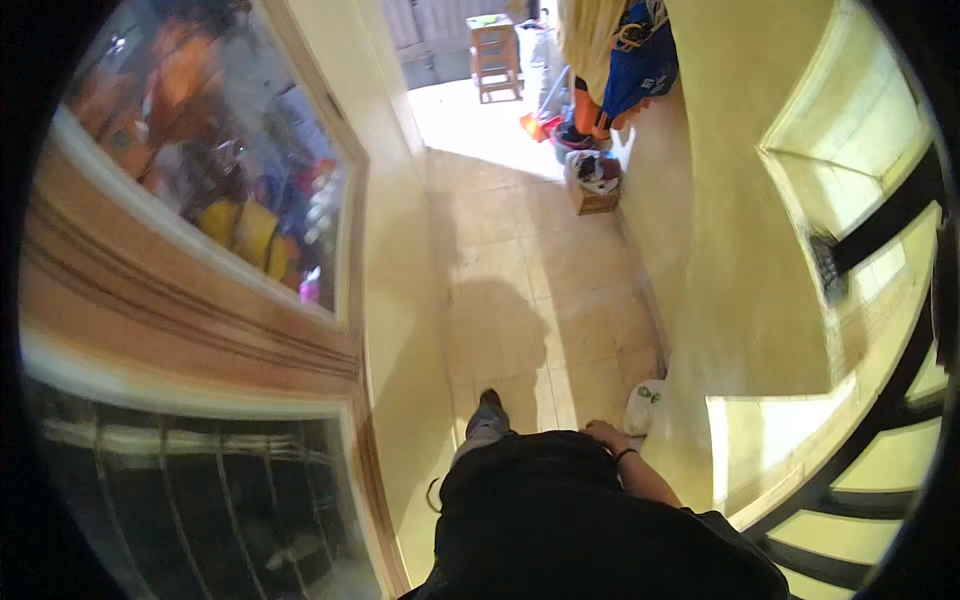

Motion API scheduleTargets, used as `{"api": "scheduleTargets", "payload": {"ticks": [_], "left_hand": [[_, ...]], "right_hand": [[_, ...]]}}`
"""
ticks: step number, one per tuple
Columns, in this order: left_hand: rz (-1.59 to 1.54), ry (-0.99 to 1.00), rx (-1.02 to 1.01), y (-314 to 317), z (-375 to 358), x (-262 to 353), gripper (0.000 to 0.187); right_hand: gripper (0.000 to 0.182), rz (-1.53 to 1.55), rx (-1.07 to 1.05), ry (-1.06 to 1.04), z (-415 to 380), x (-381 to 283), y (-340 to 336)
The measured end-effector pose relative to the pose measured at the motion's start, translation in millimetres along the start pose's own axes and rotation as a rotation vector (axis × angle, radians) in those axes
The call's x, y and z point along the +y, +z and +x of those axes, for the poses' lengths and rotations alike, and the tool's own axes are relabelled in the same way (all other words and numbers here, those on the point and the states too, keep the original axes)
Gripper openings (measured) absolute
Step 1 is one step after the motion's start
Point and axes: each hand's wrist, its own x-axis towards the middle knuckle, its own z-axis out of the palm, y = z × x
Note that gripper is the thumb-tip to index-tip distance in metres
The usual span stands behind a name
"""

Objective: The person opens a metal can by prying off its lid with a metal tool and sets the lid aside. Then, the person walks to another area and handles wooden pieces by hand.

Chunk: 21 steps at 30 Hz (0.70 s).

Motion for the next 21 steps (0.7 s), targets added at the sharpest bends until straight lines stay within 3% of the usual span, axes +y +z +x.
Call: {"api": "scheduleTargets", "payload": {"ticks": [2,4,6,8,14,17,18,19,20,21], "left_hand": [[0.036,0.019,-0.031,-0.2,89.0,55.6,0.034],[0.071,0.041,-0.057,-1.7,160.5,117.4,0.034],[0.11,0.064,-0.075,-4.1,226.4,190.6,0.034],[0.142,0.1,-0.089,-5.0,282.2,272.6,0.035],[0.196,0.16,-0.121,19.9,444.4,494.0,0.036],[0.194,0.127,-0.129,35.8,503.7,569.4,0.036],[0.204,0.109,-0.13,37.3,522.1,590.3,0.037],[0.208,0.096,-0.131,38.2,536.3,608.9,0.037],[0.21,0.08,-0.133,39.9,550.8,626.0,0.037],[0.209,0.07,-0.132,42.1,567.7,645.5,0.037]], "right_hand": [[0.06,0.04,0.006,-0.032,83.9,54.7,31.4],[0.057,-0.038,0.106,0.185,139.8,99.7,80.1],[0.056,-0.092,0.06,0.305,104.2,48.5,53.0],[0.057,-0.004,-0.122,0.404,94.5,11.8,18.1],[0.061,0.037,-0.326,0.477,226.4,-62.6,-85.1],[0.058,-0.183,-0.061,0.411,391.4,-94.8,-178.7],[0.051,0.038,-0.049,0.428,446.2,-122.1,-240.2],[0.048,0.022,0.128,0.24,495.5,-158.9,-305.6],[0.044,-0.119,0.217,0.183,551.7,-200.2,-363.3],[0.044,-0.037,0.339,0.147,579.2,-262.3,-440.1]]}}
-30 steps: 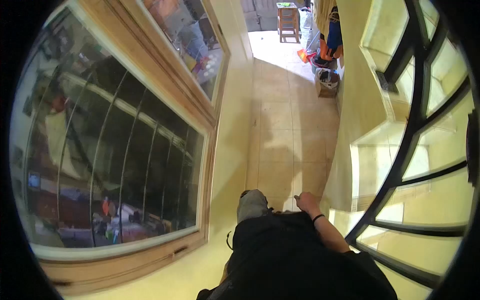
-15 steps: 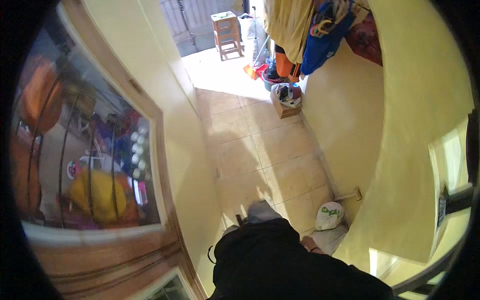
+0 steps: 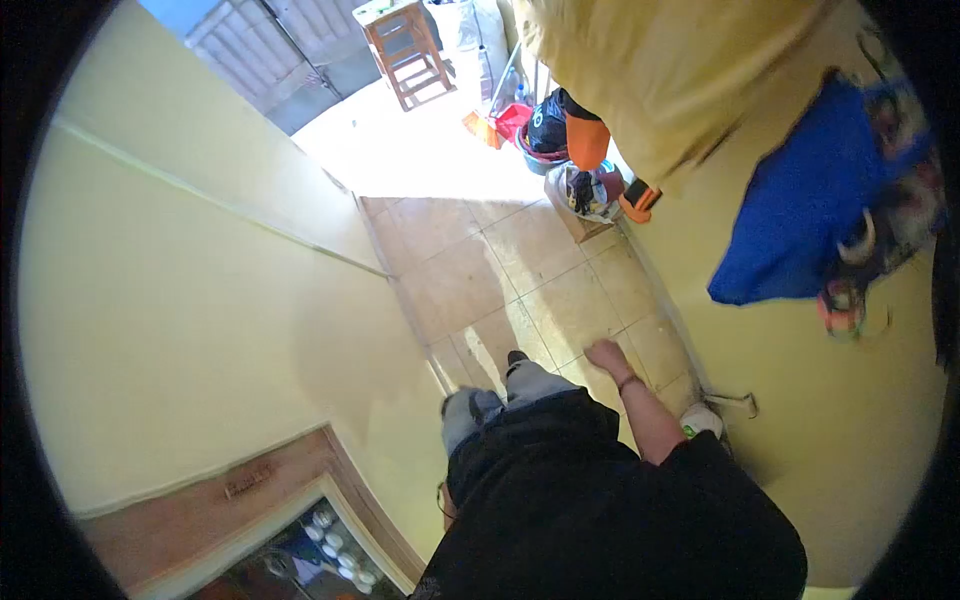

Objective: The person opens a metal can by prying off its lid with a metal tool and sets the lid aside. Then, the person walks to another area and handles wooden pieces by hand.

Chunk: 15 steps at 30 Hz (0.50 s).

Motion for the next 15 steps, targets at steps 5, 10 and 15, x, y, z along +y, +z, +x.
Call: {"api": "scheduleTargets", "payload": {"ticks": [5,10,15], "left_hand": [[-0.009,-0.01,-0.009,-24.8,95.0,93.5,0.038],[0.047,-0.023,-0.07,-53.0,221.9,187.2,0.039],[0.064,-0.017,-0.065,-101.9,325.5,284.8,0.041]], "right_hand": [[0.049,0.477,0.183,-0.246,65.6,-262.4,-274.3],[0.044,0.527,0.337,-0.308,173.2,-309.4,-263.2],[0.042,0.443,0.159,0.211,244.7,-248.7,-174.0]]}}
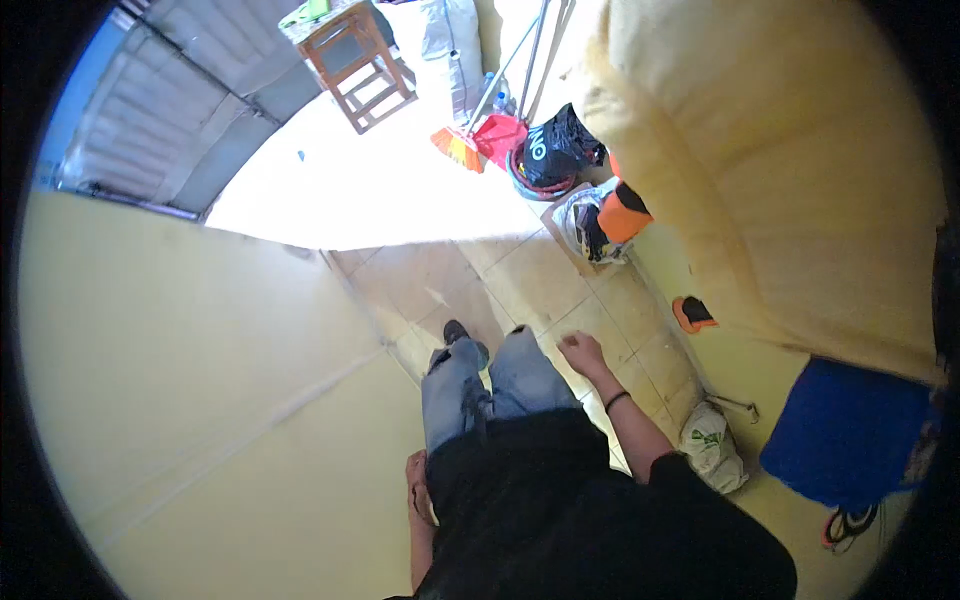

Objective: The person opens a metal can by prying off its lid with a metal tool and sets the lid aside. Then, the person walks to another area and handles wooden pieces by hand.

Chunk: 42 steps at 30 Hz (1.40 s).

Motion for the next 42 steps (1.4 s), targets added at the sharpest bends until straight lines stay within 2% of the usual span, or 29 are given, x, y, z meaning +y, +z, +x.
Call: {"api": "scheduleTargets", "payload": {"ticks": [2,4,5,6,7,8,10,11,12,13,14,15,16,19,23,25,29,32,34,35,37,39,41,42], "left_hand": [[-0.018,-0.046,0.088,-21.1,22.9,57.7,0.041],[0.176,-0.092,0.094,-30.4,19.3,142.0,0.042],[0.183,-0.105,0.109,-25.9,13.3,199.1,0.043],[0.199,-0.14,0.126,-33.8,12.3,218.7,0.043],[0.171,-0.124,0.132,-31.1,28.5,232.3,0.042],[0.157,-0.135,0.126,-30.1,34.4,242.4,0.042],[0.205,-0.211,0.14,-21.9,37.1,265.3,0.042],[0.308,-0.333,0.159,-19.2,45.6,267.1,0.042],[0.423,-0.45,0.179,-26.7,44.3,255.4,0.043],[0.385,-0.423,0.151,-47.1,37.2,222.8,0.043],[0.415,-0.548,0.132,-52.7,35.1,218.5,0.047],[0.59,-0.39,0.0,-81.5,19.6,169.3,0.053],[0.636,-0.498,-0.025,-71.4,21.1,189.9,0.051],[0.532,-0.691,0.017,-13.6,34.9,266.4,0.053],[0.503,-0.754,0.044,24.3,63.5,323.2,0.055],[0.5,-0.752,0.038,34.6,77.5,340.3,0.056],[0.479,-0.708,0.033,39.9,93.6,363.9,0.059],[0.451,-0.665,0.018,35.4,99.7,370.7,0.061],[0.454,-0.651,0.03,49.9,118.5,381.3,0.062],[0.471,-0.654,0.043,56.8,130.3,386.2,0.063],[0.539,-0.699,0.08,53.8,136.2,403.5,0.065],[0.61,-0.744,0.11,37.6,130.9,414.3,0.066],[0.625,-0.74,0.08,28.3,132.6,406.9,0.066],[0.617,-0.731,0.064,31.1,134.0,403.8,0.067]], "right_hand": [[0.041,0.235,-0.005,0.28,30.7,40.8,16.9],[0.029,0.229,0.078,0.354,87.3,119.6,40.6],[0.029,0.4,0.107,0.449,94.0,108.3,25.3],[0.03,0.584,0.143,0.534,115.8,89.1,10.0],[0.029,0.455,0.133,0.565,156.5,81.7,5.2],[0.029,0.313,0.115,0.622,181.8,91.2,4.6],[0.027,0.228,0.19,0.517,240.0,148.2,12.8],[0.027,0.089,0.234,0.524,280.9,195.1,20.6],[0.027,-0.041,0.275,0.534,314.1,235.4,30.0],[0.026,-0.061,0.327,0.55,338.2,247.7,31.4],[0.026,-0.077,0.381,0.562,370.6,257.9,33.8],[0.025,-0.035,0.397,0.591,399.8,276.9,39.3],[0.025,0.007,0.414,0.619,429.3,298.5,46.1],[0.027,0.242,0.327,0.91,463.0,225.2,12.1],[0.026,0.377,0.29,1.051,499.3,247.5,35.8],[0.028,0.422,0.203,1.13,506.9,259.7,44.5],[0.03,0.582,0.293,1.11,509.7,242.8,35.4],[0.038,0.575,0.225,1.169,506.6,242.8,31.8],[0.044,0.623,0.199,1.156,515.0,287.0,45.4],[0.049,0.592,0.318,1.159,526.5,310.7,61.7],[0.049,0.555,0.35,1.132,539.9,350.8,76.5],[0.048,0.518,0.365,1.133,533.7,337.7,92.7],[0.05,0.621,0.302,1.179,527.2,266.5,54.5],[0.05,0.621,0.305,1.177,525.2,266.0,48.6]]}}
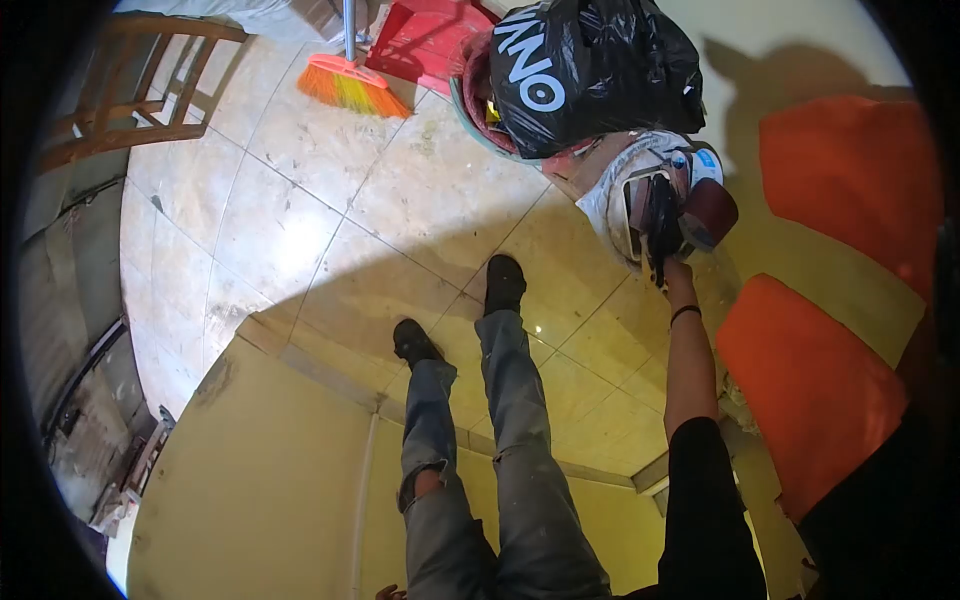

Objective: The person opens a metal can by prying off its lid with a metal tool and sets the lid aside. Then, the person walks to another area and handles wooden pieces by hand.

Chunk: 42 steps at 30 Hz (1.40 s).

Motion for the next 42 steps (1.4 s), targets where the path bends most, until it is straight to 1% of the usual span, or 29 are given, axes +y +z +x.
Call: {"api": "scheduleTargets", "payload": {"ticks": [3,5,9,10,12,13,15,16,17,19,20,21,22,23,25,26,27,28,29,30,31,32,33,35,37,38,39,40,42], "left_hand": [[-0.031,0.0,0.034,2.5,-11.1,16.7,0.065],[-0.031,0.045,0.033,1.5,-9.3,20.7,0.063],[-0.026,0.185,0.024,4.3,5.7,23.3,0.059],[-0.022,0.22,0.023,5.3,9.2,24.5,0.058],[-0.022,0.288,0.031,5.8,12.7,25.6,0.056],[-0.019,0.324,0.038,5.8,15.6,25.5,0.055],[-0.016,0.398,0.057,2.9,17.4,23.3,0.053],[-0.033,0.427,0.062,0.1,18.5,22.1,0.052],[-0.049,0.46,0.066,-4.2,19.5,21.0,0.051],[-0.159,0.502,0.05,-15.3,22.9,23.0,0.053],[-0.254,0.527,0.03,-20.3,23.3,24.1,0.054],[-0.277,0.55,0.032,-25.0,25.2,23.9,0.054],[-0.32,0.643,0.047,-31.8,28.6,25.0,0.051],[-0.365,0.748,0.067,-39.8,28.7,36.2,0.048],[-0.437,0.86,0.106,-50.5,5.8,63.2,0.047],[-0.478,0.922,0.137,-60.6,-20.2,74.3,0.047],[-0.272,1.163,0.449,-70.6,-49.1,89.9,0.049],[-0.042,1.359,0.773,-84.8,-82.9,99.9,0.051],[0.139,1.539,0.889,-106.3,-116.2,103.9,0.046],[0.336,1.698,1.004,-123.7,-145.0,108.7,0.043],[0.341,1.803,0.876,-135.6,-168.7,107.8,0.04],[0.347,1.905,0.742,-148.7,-187.0,105.2,0.04],[0.342,1.905,0.762,-159.1,-203.0,101.7,0.04],[0.37,1.784,0.442,-170.2,-231.3,88.9,0.032],[0.199,1.857,0.374,-179.8,-274.7,85.3,0.031],[0.195,1.854,0.365,-183.9,-301.3,82.4,0.031],[0.059,1.779,0.174,-189.3,-327.6,75.2,0.03],[-0.071,1.705,-0.002,-193.6,-339.6,68.9,0.031],[-0.048,1.724,-0.069,-202.0,-336.4,60.9,0.032]], "right_hand": [[0.048,0.038,-0.104,0.058,-24.9,8.2,-20.1],[0.05,0.347,-0.281,-0.055,-65.4,32.1,-39.9],[0.055,0.705,-0.242,-0.092,-96.3,84.2,-55.1],[0.055,0.704,-0.247,-0.103,-116.0,85.8,-58.5],[0.052,0.942,-0.028,-0.121,-158.5,85.7,-59.3],[0.052,0.94,-0.044,-0.13,-164.3,90.1,-60.9],[0.049,1.089,0.106,-0.099,-148.9,111.6,-68.0],[0.049,1.092,0.095,-0.109,-137.1,136.8,-66.6],[0.041,1.04,0.05,-0.126,-123.4,165.4,-61.8],[0.024,0.925,-0.068,-0.094,-182.9,155.9,-49.0],[0.017,0.855,-0.138,-0.043,-258.0,145.0,-31.7],[0.013,0.958,-0.497,-0.13,-307.6,157.8,-25.5],[0.011,0.669,-0.38,-0.15,-353.3,166.5,-0.1],[0.01,0.604,-0.499,-0.248,-420.4,168.1,12.8],[0.015,-0.099,-0.704,-0.517,-550.2,152.9,13.8],[0.02,-0.006,-0.893,-0.615,-612.5,157.0,7.1],[0.025,0.099,-1.101,-0.686,-674.5,161.6,0.5],[0.028,-0.181,-1.152,-0.899,-731.3,150.3,-20.3],[0.028,-0.172,-1.158,-0.919,-776.2,144.8,-45.4],[0.028,-0.229,-1.185,-1.122,-813.0,136.2,-67.1],[0.029,-0.29,-1.211,-1.317,-851.0,131.6,-91.2],[0.026,-0.338,-1.175,-1.279,-884.9,122.1,-119.7],[0.025,-0.39,-1.13,-1.251,-906.8,105.2,-149.3],[0.024,-0.61,-0.706,-1.599,-939.5,85.2,-200.3],[0.026,-0.251,-0.908,-1.537,-934.3,77.1,-230.4],[0.024,-0.107,-0.955,-1.37,-946.0,72.4,-249.4],[0.022,0.035,-0.996,-1.183,-963.1,72.4,-272.0],[0.018,0.082,-0.893,-1.246,-977.2,70.2,-294.0],[0.019,0.213,-0.858,-1.294,-961.4,78.0,-305.9]]}}
